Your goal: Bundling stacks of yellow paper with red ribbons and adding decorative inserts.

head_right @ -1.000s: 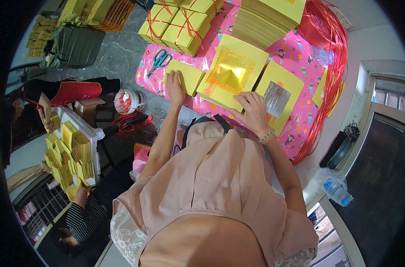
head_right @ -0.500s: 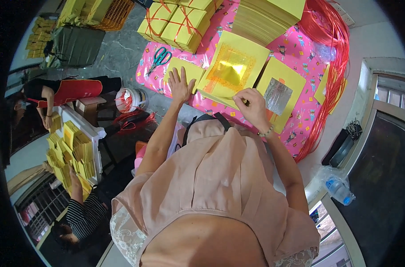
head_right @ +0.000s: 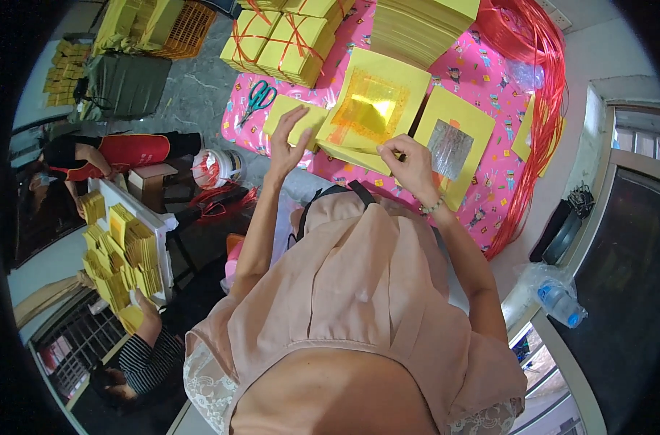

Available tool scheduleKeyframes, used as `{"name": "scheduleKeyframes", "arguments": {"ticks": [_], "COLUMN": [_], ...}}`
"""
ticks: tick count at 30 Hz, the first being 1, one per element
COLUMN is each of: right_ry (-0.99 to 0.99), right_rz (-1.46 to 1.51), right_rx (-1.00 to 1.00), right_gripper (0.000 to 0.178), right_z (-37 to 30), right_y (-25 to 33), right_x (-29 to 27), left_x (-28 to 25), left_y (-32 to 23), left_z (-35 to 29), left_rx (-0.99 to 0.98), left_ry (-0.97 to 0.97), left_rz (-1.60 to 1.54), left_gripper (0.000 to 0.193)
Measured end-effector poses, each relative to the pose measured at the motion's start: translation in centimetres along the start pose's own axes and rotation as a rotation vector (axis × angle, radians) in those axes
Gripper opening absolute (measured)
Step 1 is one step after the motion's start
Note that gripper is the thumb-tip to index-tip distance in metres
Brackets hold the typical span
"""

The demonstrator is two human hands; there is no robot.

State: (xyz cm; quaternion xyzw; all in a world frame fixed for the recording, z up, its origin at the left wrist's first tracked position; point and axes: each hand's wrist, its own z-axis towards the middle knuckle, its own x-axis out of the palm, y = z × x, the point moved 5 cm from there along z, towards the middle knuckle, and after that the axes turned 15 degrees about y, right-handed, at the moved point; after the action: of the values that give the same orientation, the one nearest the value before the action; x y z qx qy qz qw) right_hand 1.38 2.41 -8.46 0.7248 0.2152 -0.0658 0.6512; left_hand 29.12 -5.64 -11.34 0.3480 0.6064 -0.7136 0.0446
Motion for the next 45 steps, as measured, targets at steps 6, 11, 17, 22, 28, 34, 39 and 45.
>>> {"name": "scheduleKeyframes", "arguments": {"ticks": [6, 11, 17, 22, 28, 34, 39, 45], "right_ry": [0.009, 0.032, 0.025, 0.034, 0.046, 0.006, 0.022, -0.065], "right_rz": [0.013, 0.041, 0.082, 0.072, 0.140, 0.072, 0.115, 0.103], "right_rx": [-0.022, -0.019, 0.034, 0.068, 0.150, 0.092, 0.059, -0.079], "right_gripper": [0.017, 0.018, 0.018, 0.019, 0.020, 0.019, 0.017, 0.014], "right_z": [0.2, 0.2, 0.4, 0.5, 0.6, 0.7, 0.3, 0.1], "right_y": [0.1, -0.2, -0.3, -0.6, -0.4, -1.3, 0.1, -0.2], "right_x": [0.1, 0.3, 0.4, 0.4, 0.5, 0.4, 0.4, -0.7], "left_x": [0.9, 2.6, 2.6, 2.5, 2.5, 2.0, 2.0, 0.6], "left_y": [-6.0, -5.3, -4.3, -4.3, -3.7, -5.8, -5.4, -4.6], "left_z": [0.5, 1.2, 1.6, 1.9, 2.1, 2.7, 3.8, 6.2], "left_rx": [0.206, 0.248, 0.174, 0.146, 0.131, 0.072, 0.161, 0.117], "left_ry": [0.225, 0.377, 0.506, 0.535, 0.557, 0.534, 0.528, 0.547], "left_rz": [0.013, 0.211, 0.191, 0.128, 0.109, 0.115, 0.309, -0.041], "left_gripper": [0.057, 0.044, 0.036, 0.035, 0.037, 0.047, 0.056, 0.056]}}
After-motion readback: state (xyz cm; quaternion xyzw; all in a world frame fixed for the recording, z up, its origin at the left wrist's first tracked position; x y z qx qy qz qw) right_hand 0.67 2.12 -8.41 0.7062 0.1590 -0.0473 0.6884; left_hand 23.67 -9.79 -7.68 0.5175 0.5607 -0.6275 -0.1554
